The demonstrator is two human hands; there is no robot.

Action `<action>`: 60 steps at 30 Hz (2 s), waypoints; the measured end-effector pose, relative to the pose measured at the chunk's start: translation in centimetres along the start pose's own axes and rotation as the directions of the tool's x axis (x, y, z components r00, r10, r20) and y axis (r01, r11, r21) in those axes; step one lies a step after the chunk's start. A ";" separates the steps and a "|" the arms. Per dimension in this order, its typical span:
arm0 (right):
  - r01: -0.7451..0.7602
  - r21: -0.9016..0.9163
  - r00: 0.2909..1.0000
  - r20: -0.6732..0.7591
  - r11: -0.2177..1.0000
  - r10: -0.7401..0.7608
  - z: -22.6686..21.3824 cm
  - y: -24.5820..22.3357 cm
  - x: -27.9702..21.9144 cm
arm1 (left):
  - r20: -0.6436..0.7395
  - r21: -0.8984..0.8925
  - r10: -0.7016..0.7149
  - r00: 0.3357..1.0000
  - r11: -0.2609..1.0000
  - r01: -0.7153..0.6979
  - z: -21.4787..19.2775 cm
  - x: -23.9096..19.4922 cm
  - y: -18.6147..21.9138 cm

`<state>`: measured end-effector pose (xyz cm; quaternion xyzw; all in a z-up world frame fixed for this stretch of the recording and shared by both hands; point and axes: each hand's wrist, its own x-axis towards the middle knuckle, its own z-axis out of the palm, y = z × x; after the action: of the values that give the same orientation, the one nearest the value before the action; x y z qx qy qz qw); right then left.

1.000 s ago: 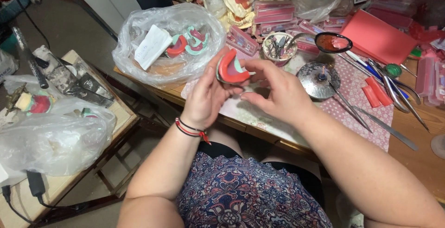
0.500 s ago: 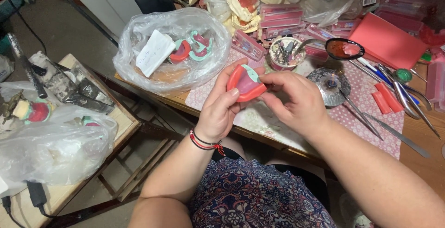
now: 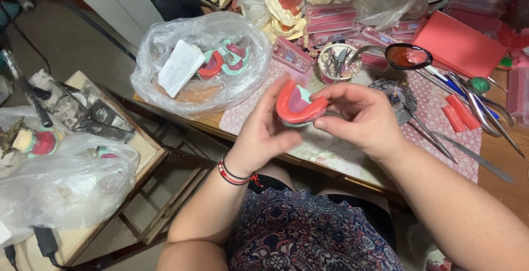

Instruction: The person holds a pink and light-blue dental prosthesis and uses a metal spatula to apply and smooth pink wax onto the surface. They repeatedly heat the spatula over a small flame and scrape away excess wax, refining the shape of the prosthesis.

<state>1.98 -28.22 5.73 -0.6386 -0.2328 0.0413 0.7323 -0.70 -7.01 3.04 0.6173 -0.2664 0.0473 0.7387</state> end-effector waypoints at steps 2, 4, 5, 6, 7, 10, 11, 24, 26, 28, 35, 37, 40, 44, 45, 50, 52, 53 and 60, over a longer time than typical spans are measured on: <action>-0.052 0.052 0.999 -0.002 0.997 0.052 0.3 -0.2 -0.3 | 0.018 0.254 0.080 0.997 0.964 -0.082 -0.2 0.3 2.2; -0.103 0.105 0.995 0.001 0.989 0.104 0.4 -0.2 -0.3 | 0.056 0.489 0.157 0.986 0.857 -0.164 -0.6 0.3 2.8; -0.139 0.115 0.990 0.038 0.984 0.136 0.3 0.0 -0.3 | 0.109 0.644 0.295 0.949 0.706 -0.293 -0.9 0.2 2.1; -0.175 0.124 0.983 0.076 0.977 0.166 0.2 0.1 -0.4 | 0.187 0.763 0.414 0.891 0.510 -0.397 -1.2 0.0 1.5; -0.171 0.120 0.985 0.056 0.978 0.165 0.4 0.0 -0.3 | 0.199 0.751 0.416 0.887 0.517 -0.411 -1.4 0.0 1.7; -0.206 0.148 0.978 0.064 0.967 0.199 0.3 -1.2 -0.2 | 0.220 0.730 0.416 0.882 0.530 -0.432 -1.4 0.2 2.3; -0.247 -0.070 0.965 0.077 0.967 0.252 0.2 -2.1 -0.3 | 0.181 0.729 0.422 0.889 0.549 -0.409 -1.2 0.2 2.8; -0.256 -0.964 0.964 -0.260 0.076 -0.050 -10.3 -3.4 -12.0 | 0.071 0.718 0.298 0.952 0.647 -0.256 -3.2 1.5 4.7; -0.249 -0.965 0.966 -0.254 0.086 -0.048 -10.4 -3.4 -12.1 | 0.144 0.663 0.289 0.947 0.682 -0.309 -2.1 3.4 5.1; -0.238 -0.966 0.969 -0.244 0.097 -0.051 -10.4 -3.9 -12.0 | 0.216 0.605 0.286 0.934 0.711 -0.358 -1.2 5.1 5.4; -0.346 -0.229 0.868 -0.447 0.910 0.218 -8.4 -5.0 -9.8 | 0.393 0.504 0.114 0.912 0.803 -0.318 1.2 10.0 4.0; -0.311 -0.066 0.837 -0.491 0.948 0.240 -7.1 -4.1 -8.9 | 0.453 0.502 0.107 0.885 0.789 -0.353 2.0 11.1 3.7; -0.011 -0.117 0.687 -0.723 0.993 -0.078 -5.4 -2.7 -7.4 | 0.531 0.529 0.111 0.840 0.731 -0.431 2.8 12.2 3.1; 0.095 0.027 0.521 -0.853 0.995 -0.026 -6.6 0.6 -6.6 | 0.461 0.419 0.200 0.864 0.809 -0.411 2.9 12.1 1.4; 0.129 0.097 0.507 -0.862 0.987 0.019 -7.2 1.8 -6.8 | 0.373 0.379 0.229 0.899 0.847 -0.373 3.0 11.9 0.8; 0.202 0.163 0.514 -0.857 0.966 0.037 -9.0 2.9 -7.4 | 0.457 0.400 0.273 0.847 0.787 -0.470 1.7 12.6 0.8; 0.203 0.176 0.526 -0.850 0.963 0.045 -8.9 3.2 -7.5 | 0.461 0.401 0.284 0.841 0.778 -0.483 1.4 12.6 0.9; 0.207 0.206 0.540 -0.839 0.956 0.064 -8.8 3.1 -7.5 | 0.475 0.410 0.294 0.830 0.760 -0.504 1.3 12.7 1.0; 0.198 0.281 0.587 -0.801 0.939 0.115 -7.6 2.6 -6.7 | 0.557 0.443 0.284 0.781 0.693 -0.568 0.1 13.4 0.8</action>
<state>-0.36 -37.12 0.75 -0.4447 0.1208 -0.2307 0.8570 10.37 -10.36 9.79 0.7263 -0.5396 0.1600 0.3946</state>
